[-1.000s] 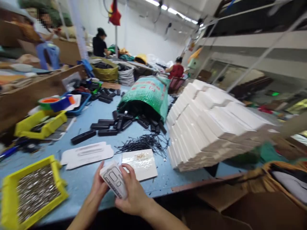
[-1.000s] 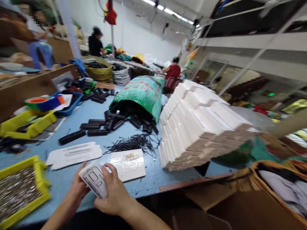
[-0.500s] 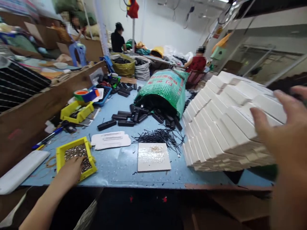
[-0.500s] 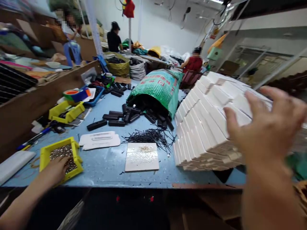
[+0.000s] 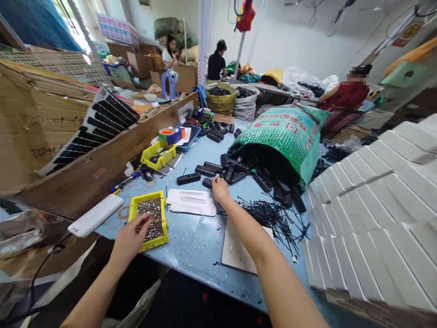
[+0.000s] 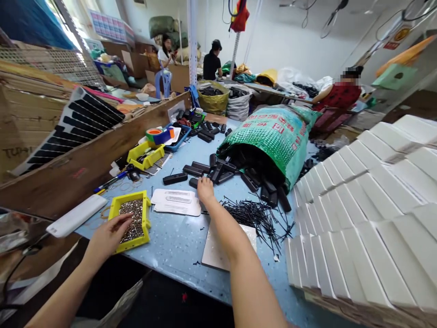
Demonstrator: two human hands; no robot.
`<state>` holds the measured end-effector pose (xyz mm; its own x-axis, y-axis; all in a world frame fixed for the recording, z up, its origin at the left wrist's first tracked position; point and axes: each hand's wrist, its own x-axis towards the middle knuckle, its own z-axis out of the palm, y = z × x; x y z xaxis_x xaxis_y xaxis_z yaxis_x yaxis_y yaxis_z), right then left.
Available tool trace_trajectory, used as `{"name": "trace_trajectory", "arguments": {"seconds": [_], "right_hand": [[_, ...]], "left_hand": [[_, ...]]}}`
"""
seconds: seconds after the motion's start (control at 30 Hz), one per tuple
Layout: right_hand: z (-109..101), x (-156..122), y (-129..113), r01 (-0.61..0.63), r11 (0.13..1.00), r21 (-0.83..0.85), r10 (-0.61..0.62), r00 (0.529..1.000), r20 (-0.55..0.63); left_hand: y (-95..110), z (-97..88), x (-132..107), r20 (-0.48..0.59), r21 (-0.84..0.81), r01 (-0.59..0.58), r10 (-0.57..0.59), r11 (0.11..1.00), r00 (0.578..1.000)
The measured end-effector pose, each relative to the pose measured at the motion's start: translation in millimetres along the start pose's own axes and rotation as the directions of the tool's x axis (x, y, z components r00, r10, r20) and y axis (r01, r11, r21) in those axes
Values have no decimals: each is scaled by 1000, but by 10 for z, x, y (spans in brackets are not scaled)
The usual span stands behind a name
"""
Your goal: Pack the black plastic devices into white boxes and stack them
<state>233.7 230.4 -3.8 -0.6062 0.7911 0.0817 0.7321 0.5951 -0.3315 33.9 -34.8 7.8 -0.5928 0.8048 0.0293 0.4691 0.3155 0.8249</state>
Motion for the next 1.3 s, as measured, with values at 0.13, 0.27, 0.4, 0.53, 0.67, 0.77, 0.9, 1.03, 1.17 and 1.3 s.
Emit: {"name": "trace_trajectory", "arguments": {"seconds": [0.13,0.27,0.4,0.53,0.67,0.77,0.9,1.03,1.17,1.3], "right_hand": [[-117,-504,170,-31,990,138,41,997,-70],[-306,-1295,165,-23,624,781,240,957,-164],[-402,-1827,-145,176,167,970,448,863,-234],[-447,-1879,-327,322,35,946,602,749,-277],[-492,-1854,-289,340,-91,936,647,735,-204],[-515,-1887,-233,331,-114,937,668,724,-174],[-530,-1956,-195,348,-150,925,701,698,-149],[-547,-2006,-210,384,-187,904,710,689,-145],[-578,-2018,-237,458,-254,852,746,653,-128],[-585,-2009,-240,483,-286,828,765,635,-106]], "left_hand": [[441,490,-264,181,-623,306,-248,720,952],[782,1124,-506,414,-753,480,-242,451,877],[918,1444,-688,490,-747,509,-164,427,856],[1024,1508,-783,563,-733,590,-184,339,806],[1108,1543,-819,568,-739,618,-244,269,786],[1128,1581,-835,611,-704,650,-222,287,760],[1141,1617,-860,643,-679,663,-181,316,744],[1183,1629,-896,675,-665,710,-222,230,704],[1214,1648,-939,648,-690,676,-195,259,736],[1237,1664,-949,604,-716,619,-156,323,781]]}}
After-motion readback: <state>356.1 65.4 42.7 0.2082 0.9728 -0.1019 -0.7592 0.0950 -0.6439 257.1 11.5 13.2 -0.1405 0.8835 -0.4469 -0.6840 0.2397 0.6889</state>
